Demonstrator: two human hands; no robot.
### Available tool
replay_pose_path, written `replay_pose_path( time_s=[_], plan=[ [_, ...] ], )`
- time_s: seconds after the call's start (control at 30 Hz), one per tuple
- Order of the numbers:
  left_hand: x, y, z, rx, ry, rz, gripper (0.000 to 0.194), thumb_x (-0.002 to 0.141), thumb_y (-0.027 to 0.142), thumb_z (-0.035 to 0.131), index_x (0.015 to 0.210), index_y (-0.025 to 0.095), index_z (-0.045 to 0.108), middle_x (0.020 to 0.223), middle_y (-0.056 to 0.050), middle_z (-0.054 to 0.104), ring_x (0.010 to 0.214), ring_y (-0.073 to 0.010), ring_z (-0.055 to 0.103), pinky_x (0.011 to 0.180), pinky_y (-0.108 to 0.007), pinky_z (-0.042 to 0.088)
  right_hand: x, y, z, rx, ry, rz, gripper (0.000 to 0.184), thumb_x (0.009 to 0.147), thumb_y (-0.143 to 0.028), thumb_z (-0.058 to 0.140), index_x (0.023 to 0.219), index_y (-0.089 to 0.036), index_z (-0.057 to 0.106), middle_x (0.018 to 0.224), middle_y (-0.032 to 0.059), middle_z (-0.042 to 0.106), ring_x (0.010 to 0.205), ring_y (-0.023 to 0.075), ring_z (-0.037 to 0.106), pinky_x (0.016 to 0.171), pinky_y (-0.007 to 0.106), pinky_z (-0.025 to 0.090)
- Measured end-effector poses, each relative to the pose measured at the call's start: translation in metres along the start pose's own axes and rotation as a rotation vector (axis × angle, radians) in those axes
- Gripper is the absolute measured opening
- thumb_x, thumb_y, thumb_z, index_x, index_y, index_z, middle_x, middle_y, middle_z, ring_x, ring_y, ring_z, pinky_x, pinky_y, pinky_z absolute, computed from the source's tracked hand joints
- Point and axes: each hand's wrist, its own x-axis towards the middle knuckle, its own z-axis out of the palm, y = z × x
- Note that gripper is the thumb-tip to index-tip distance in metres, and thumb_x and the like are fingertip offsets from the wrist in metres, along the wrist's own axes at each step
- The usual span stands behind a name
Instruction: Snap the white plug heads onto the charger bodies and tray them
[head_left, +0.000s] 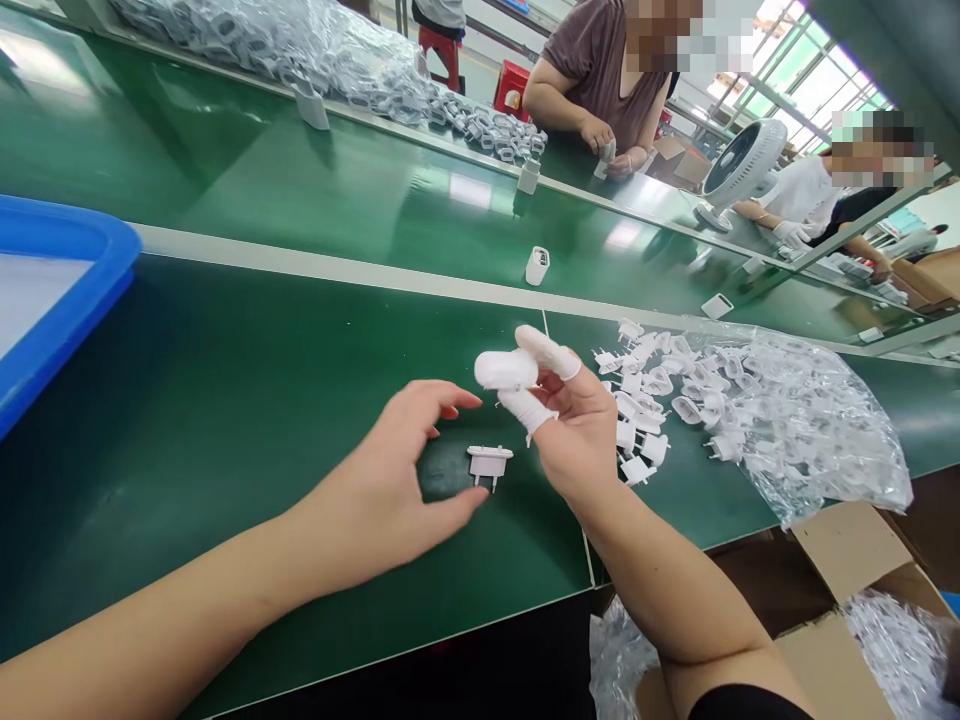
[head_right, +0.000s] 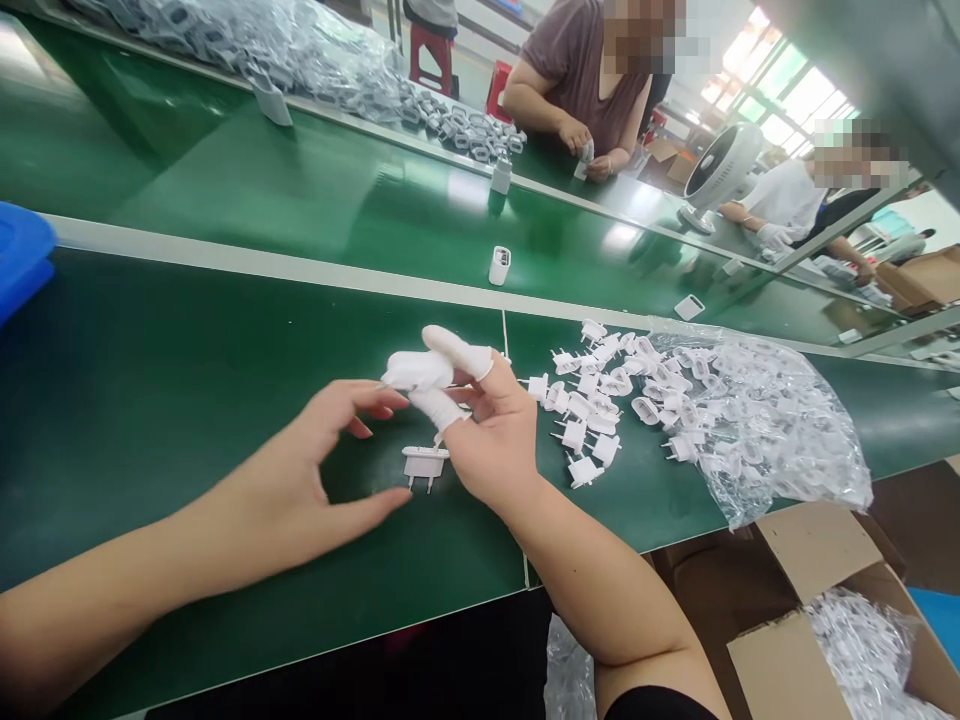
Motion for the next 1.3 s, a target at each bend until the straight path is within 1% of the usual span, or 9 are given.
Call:
replay_pose_path(
  time_s=[0.13,0.23,0.37,0.5,0.7,0.87,1.03,1.13,1.3],
  plan=[
    [0.000,-0.013,0.015,0.118,-0.179,0.172,0.025,0.098,0.044,0.071,0.118,0.029,0.079,0.126,-0.008,0.077,0.120,-0.0355,0.070,0.106,-0.055,0.063,0.007,-0.003,-0.002,0.014,0.035,0.177,0.035,0.086,-0.039,0.094,0.119,-0.032,0.084,0.114,0.0023,0.087,0.110,0.0256,0.082,0.098,0.045,0.070],
    [0.010,-0.005,0.007,-0.087,-0.191,-0.078,0.025,0.096,0.049,0.077,0.108,0.028,0.083,0.113,-0.008,0.082,0.103,-0.0325,0.075,0.097,-0.051,0.066,0.011,-0.007,-0.002,0.083,0.097,0.259,0.039,0.078,-0.039,0.099,0.112,-0.031,0.083,0.112,0.0016,0.087,0.098,0.0226,0.082,0.089,0.041,0.070],
    [0.021,0.019,-0.015,-0.716,-0.196,-0.462,0.044,0.081,0.055,0.100,0.113,0.025,0.090,0.112,-0.009,0.086,0.103,-0.0265,0.081,0.094,-0.032,0.071,0.017,-0.009,-0.001,0.161,0.172,0.361,0.043,0.070,-0.042,0.102,0.106,-0.029,0.081,0.113,0.0012,0.086,0.092,0.0197,0.080,0.089,0.039,0.070],
    [0.023,0.032,-0.026,-1.097,-0.262,-0.567,0.039,0.075,0.040,0.109,0.102,0.018,0.093,0.101,-0.013,0.087,0.092,-0.0237,0.083,0.083,-0.025,0.073,0.020,-0.006,-0.001,0.047,0.098,0.438,0.042,0.069,-0.042,0.099,0.102,-0.026,0.080,0.110,0.0040,0.083,0.095,0.0198,0.076,0.086,0.037,0.068],
    [0.020,0.038,-0.031,-1.212,-0.340,-0.540,0.032,0.078,0.034,0.106,0.100,0.015,0.094,0.093,-0.012,0.087,0.078,-0.0199,0.081,0.074,-0.022,0.072,0.015,-0.002,-0.001,-0.365,-0.092,0.329,0.025,0.068,-0.041,0.086,0.087,-0.027,0.081,0.097,0.0032,0.063,0.082,0.0180,0.062,0.061,0.030,0.057],
    [0.022,0.034,-0.034,-1.008,-0.327,-0.475,0.036,0.079,0.052,0.102,0.095,0.022,0.092,0.089,-0.009,0.086,0.075,-0.0192,0.077,0.071,-0.023,0.068,0.015,-0.005,-0.001,-0.416,-0.073,0.258,0.020,0.075,-0.040,0.084,0.089,-0.026,0.080,0.093,0.0024,0.068,0.078,0.0168,0.060,0.059,0.029,0.056],
    [0.018,0.003,-0.018,-0.097,-0.110,-0.081,0.036,0.098,0.060,0.077,0.102,0.026,0.088,0.092,-0.005,0.083,0.080,-0.0220,0.072,0.077,-0.031,0.061,0.021,-0.004,-0.005,-0.225,0.174,0.312,0.046,0.073,-0.051,0.094,0.109,-0.025,0.081,0.102,0.0034,0.073,0.081,0.0174,0.070,0.060,0.028,0.060],
    [0.013,-0.007,-0.003,0.190,-0.114,0.081,0.040,0.101,0.060,0.065,0.101,0.026,0.086,0.097,-0.007,0.082,0.087,-0.0256,0.073,0.079,-0.036,0.061,0.025,0.000,-0.008,-0.084,0.204,0.351,0.061,0.074,-0.053,0.095,0.127,-0.026,0.079,0.102,0.0021,0.074,0.077,0.0152,0.072,0.058,0.026,0.059],
    [0.039,0.009,-0.001,0.250,0.084,-0.092,0.048,0.083,0.065,0.075,0.109,0.026,0.085,0.122,-0.010,0.082,0.099,-0.0312,0.077,0.078,-0.039,0.064,0.033,0.000,-0.008,0.252,0.262,0.495,0.050,0.064,-0.042,0.103,0.105,-0.024,0.080,0.087,-0.0006,0.078,0.068,0.0139,0.074,0.052,0.021,0.053]
  ],
)
